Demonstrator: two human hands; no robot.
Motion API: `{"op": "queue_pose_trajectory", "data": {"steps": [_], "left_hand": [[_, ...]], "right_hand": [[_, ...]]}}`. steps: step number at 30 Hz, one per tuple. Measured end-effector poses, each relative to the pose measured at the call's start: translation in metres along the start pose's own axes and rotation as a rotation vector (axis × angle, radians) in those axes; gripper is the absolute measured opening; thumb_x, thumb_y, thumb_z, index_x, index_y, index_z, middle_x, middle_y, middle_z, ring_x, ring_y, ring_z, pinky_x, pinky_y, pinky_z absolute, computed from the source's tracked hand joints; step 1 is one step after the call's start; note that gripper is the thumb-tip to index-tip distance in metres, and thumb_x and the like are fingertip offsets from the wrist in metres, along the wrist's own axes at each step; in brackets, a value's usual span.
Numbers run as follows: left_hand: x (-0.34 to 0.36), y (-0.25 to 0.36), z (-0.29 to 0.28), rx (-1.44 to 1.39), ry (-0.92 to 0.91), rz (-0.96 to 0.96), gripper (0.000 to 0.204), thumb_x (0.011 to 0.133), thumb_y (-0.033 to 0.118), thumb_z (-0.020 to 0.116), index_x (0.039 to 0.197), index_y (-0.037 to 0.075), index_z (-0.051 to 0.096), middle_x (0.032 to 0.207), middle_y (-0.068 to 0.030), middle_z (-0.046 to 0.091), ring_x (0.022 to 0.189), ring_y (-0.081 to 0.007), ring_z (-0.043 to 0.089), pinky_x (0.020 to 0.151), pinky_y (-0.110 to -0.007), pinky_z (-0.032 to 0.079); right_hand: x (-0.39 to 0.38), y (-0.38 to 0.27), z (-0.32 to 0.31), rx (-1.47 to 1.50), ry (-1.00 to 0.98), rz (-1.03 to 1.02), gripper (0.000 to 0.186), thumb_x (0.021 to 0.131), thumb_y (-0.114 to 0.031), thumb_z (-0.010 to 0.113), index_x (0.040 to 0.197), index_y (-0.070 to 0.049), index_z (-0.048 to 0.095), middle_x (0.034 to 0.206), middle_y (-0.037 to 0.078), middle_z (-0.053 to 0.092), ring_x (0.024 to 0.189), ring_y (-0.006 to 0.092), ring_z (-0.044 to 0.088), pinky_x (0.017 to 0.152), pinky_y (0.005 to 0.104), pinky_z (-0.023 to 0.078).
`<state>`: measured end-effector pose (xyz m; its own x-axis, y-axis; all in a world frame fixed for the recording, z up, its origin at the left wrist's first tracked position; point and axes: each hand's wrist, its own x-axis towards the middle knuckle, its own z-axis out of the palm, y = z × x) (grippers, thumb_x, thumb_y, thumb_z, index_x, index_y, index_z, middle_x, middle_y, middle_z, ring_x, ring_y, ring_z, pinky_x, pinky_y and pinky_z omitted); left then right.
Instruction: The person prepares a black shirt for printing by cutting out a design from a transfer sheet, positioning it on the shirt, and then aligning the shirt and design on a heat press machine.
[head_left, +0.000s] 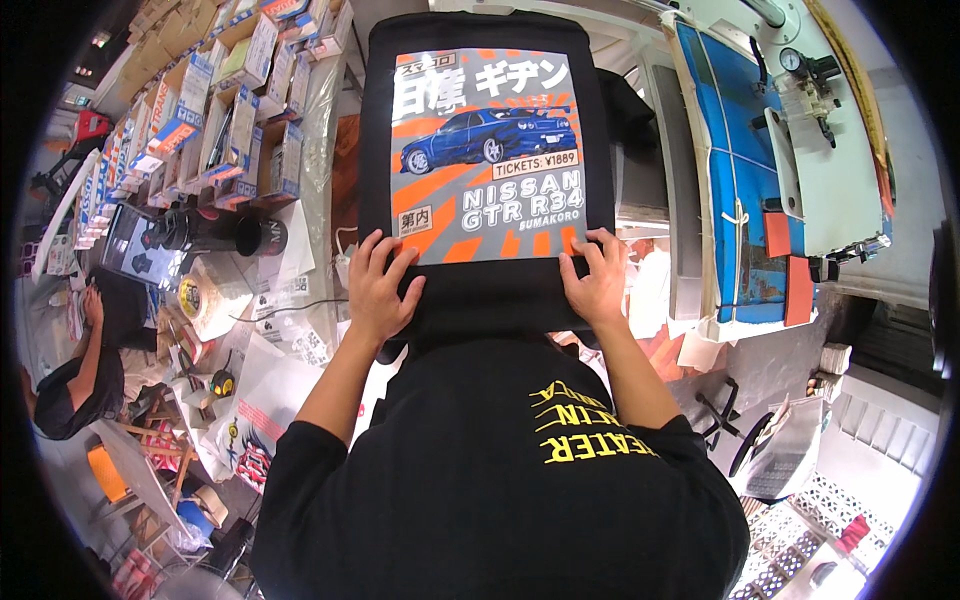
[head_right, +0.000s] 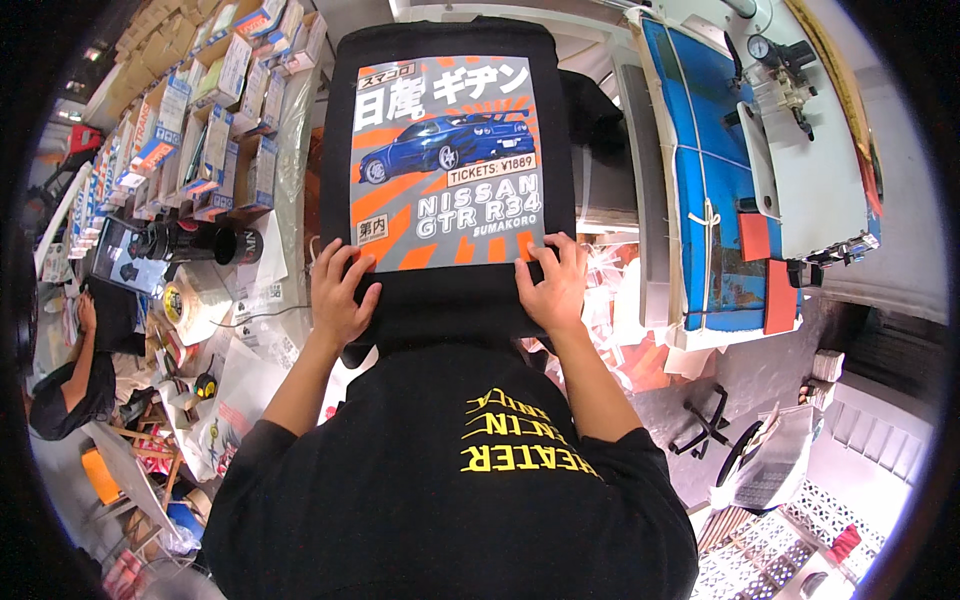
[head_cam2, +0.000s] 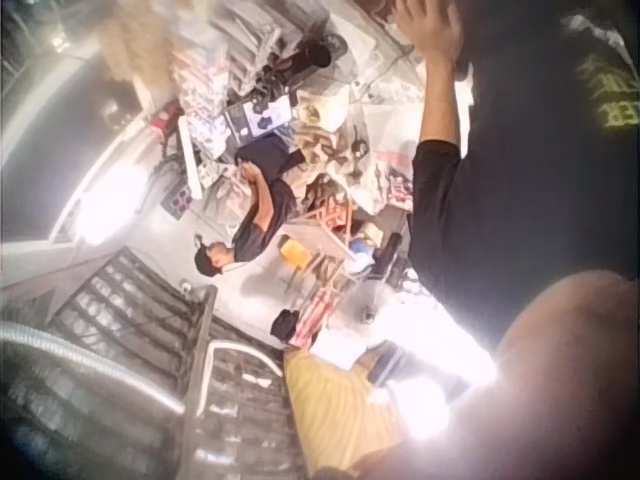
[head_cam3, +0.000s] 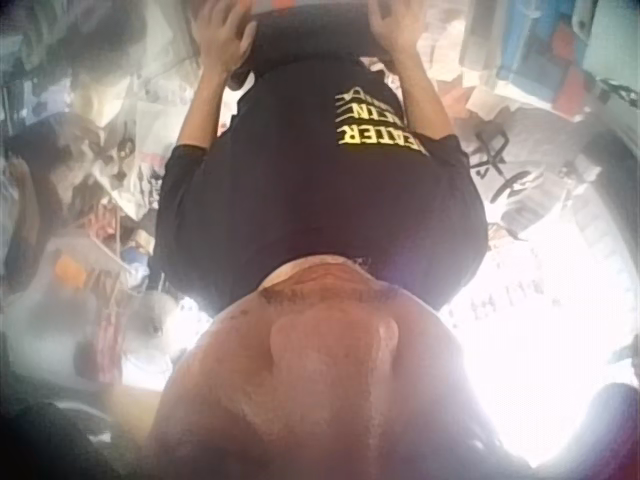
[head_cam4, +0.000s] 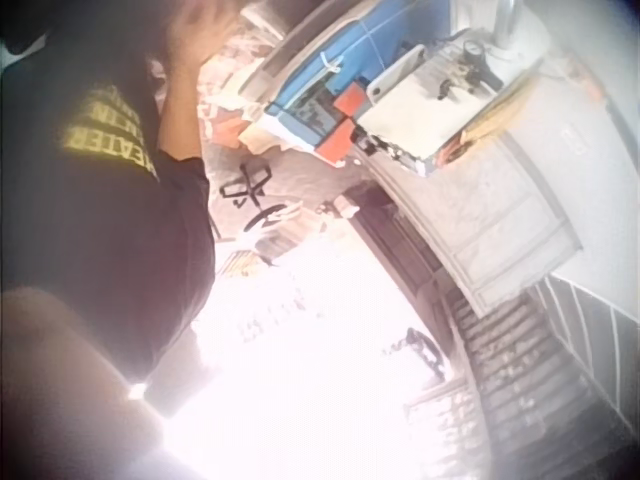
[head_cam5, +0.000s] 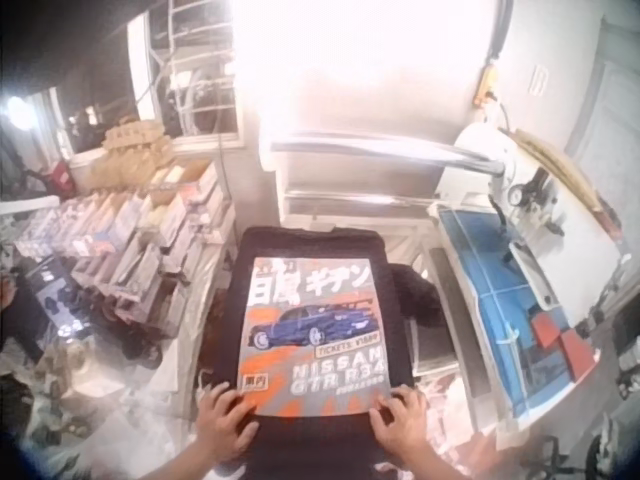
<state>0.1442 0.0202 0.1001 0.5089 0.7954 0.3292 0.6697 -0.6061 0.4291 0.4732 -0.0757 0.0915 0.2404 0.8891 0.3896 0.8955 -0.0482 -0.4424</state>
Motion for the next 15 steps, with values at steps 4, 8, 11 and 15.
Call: {"op": "queue_pose_trajectory", "data": {"steps": [4,8,11,15], "left_hand": [[0.015,-0.013,-0.008,-0.125,0.004,-0.126,0.035,0.081,0.025,0.072,0.111,0.008,0.067,0.12,-0.0112,0.057,0.121,-0.0336,0.048,0.104,-0.048,0.037],[0.053,-0.103,0.022,-0.533,0.184,-0.59,0.045,0.091,0.038,0.065,0.122,0.005,0.062,0.121,-0.0118,0.06,0.115,-0.0279,0.055,0.102,-0.041,0.042],[0.108,-0.114,0.027,-1.109,-0.087,-1.149,0.06,0.096,0.054,0.053,0.134,0.007,0.055,0.13,-0.011,0.059,0.116,-0.0248,0.057,0.099,-0.036,0.046],[0.115,-0.201,0.103,-1.737,-0.07,-0.929,0.078,0.095,0.068,0.04,0.145,0.008,0.045,0.142,-0.0103,0.052,0.126,-0.0261,0.053,0.104,-0.037,0.044]], "right_hand": [[0.029,0.025,0.001,0.063,0.102,0.159,0.019,0.08,-0.016,0.074,0.093,-0.004,0.067,0.106,0.015,0.062,0.104,0.036,0.056,0.091,0.0464,0.044],[0.082,0.076,0.023,0.289,-0.104,0.913,0.053,0.097,-0.046,0.054,0.113,0.004,0.064,0.115,0.021,0.065,0.109,0.0335,0.061,0.092,0.0398,0.047],[0.108,0.128,0.046,1.381,-0.342,1.224,0.089,0.092,-0.067,0.048,0.132,0.012,0.049,0.129,0.022,0.06,0.119,0.0311,0.058,0.101,0.0394,0.046],[0.158,0.136,0.052,1.705,-0.409,1.204,0.097,0.089,-0.074,0.044,0.135,0.011,0.047,0.132,0.021,0.059,0.119,0.0308,0.059,0.103,0.0399,0.046]]}}
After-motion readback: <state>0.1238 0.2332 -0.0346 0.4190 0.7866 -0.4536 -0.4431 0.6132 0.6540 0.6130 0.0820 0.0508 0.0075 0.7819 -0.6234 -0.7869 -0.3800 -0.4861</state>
